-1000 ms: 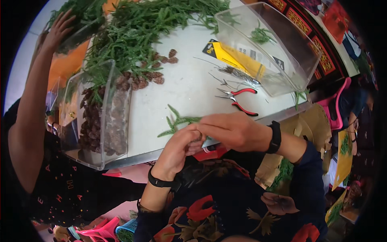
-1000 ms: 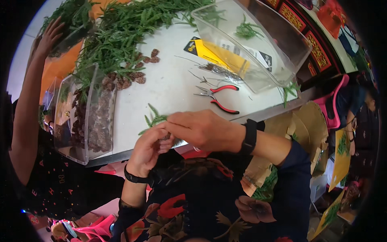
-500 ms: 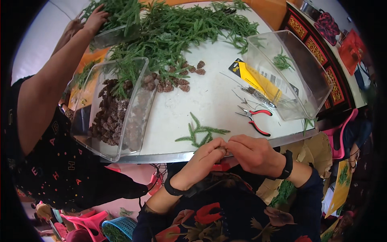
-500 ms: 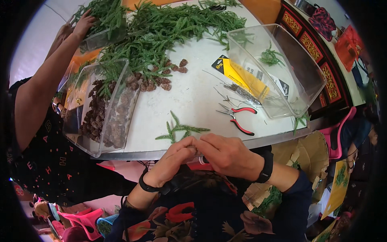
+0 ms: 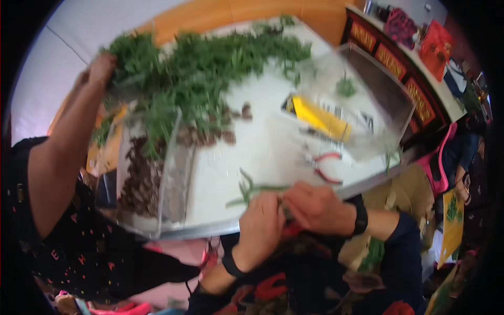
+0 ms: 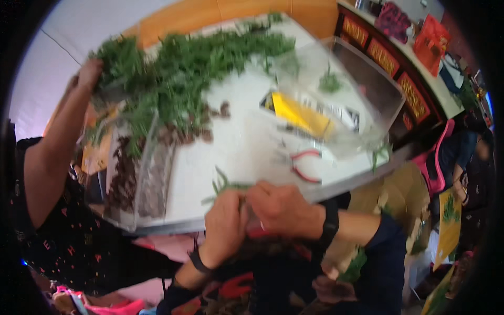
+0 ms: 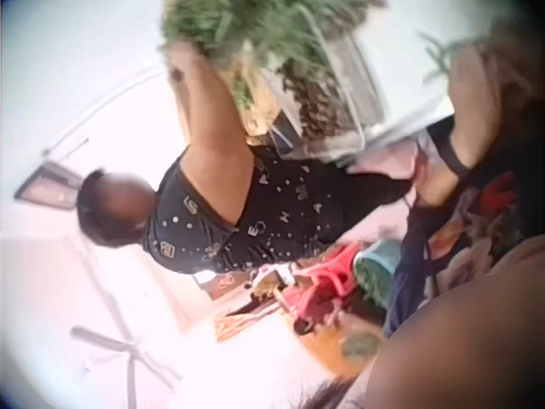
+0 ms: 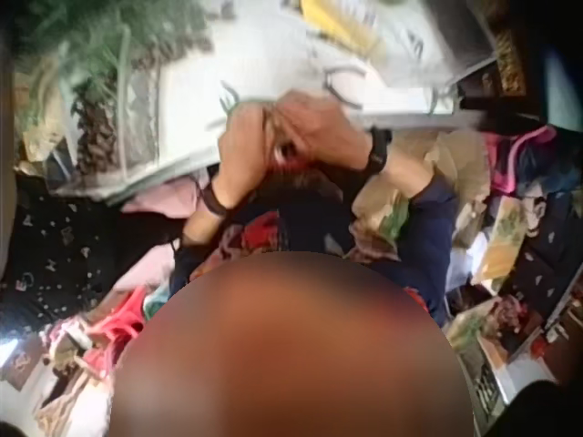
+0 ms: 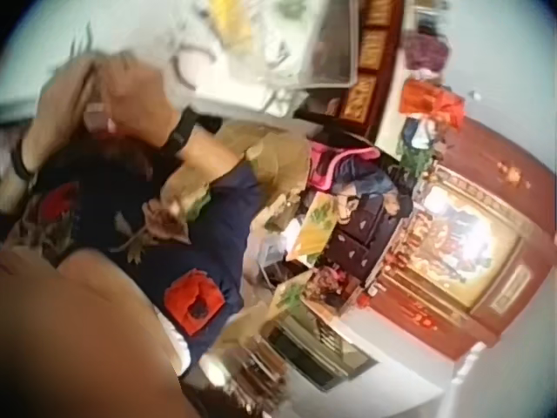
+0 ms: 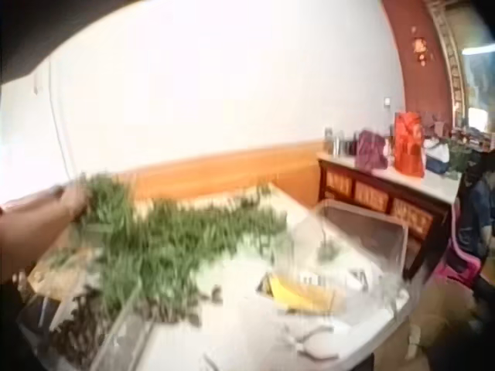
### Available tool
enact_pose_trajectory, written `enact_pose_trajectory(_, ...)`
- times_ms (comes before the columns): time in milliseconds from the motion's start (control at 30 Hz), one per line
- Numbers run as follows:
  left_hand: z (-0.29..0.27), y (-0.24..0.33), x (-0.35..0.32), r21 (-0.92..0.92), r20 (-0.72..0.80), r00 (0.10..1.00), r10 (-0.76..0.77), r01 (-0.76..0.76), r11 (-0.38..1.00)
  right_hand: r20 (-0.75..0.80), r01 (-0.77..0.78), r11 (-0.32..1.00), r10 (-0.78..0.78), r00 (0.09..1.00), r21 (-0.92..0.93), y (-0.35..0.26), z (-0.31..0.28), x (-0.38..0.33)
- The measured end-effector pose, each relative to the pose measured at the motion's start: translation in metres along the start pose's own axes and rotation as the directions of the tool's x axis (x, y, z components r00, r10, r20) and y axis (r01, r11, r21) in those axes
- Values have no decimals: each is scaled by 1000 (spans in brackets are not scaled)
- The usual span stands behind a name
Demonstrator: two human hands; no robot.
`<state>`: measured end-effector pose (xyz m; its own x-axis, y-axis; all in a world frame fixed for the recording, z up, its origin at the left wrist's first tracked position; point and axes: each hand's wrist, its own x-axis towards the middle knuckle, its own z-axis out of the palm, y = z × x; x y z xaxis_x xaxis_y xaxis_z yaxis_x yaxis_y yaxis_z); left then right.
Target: The recorder is trimming and assembling artificial green stems and pine cones into decorative pieces.
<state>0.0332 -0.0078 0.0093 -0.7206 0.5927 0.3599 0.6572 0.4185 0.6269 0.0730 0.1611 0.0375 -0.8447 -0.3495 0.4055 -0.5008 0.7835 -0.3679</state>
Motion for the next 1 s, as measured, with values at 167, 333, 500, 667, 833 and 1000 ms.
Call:
enact_pose_trajectory(167,10,2,-10,178,-94,992,83,-66,982,-40,-195,931,217,975,307,-3,7,-9)
enact_pose_trajectory(333,8,-3,7,174,-141,983,116,-90,981,-10,-244,900,265,964,360,9,1,8)
enact_pose_trajectory(500,5,-4,3,75,-167,979,119,-108,991,89,-307,852,298,950,425,6,-5,13)
enact_pose_trajectory(667,9,-9,-5,60,-191,977,98,-88,994,132,-325,834,297,946,446,10,5,12)
enact_pose_trajectory(833,10,-24,1,165,-209,976,68,-33,986,290,-438,736,331,898,515,32,11,29)
enact_pose_trajectory(1000,-23,-18,11,-573,101,855,-508,468,673,-89,-39,920,80,993,390,30,-3,41)
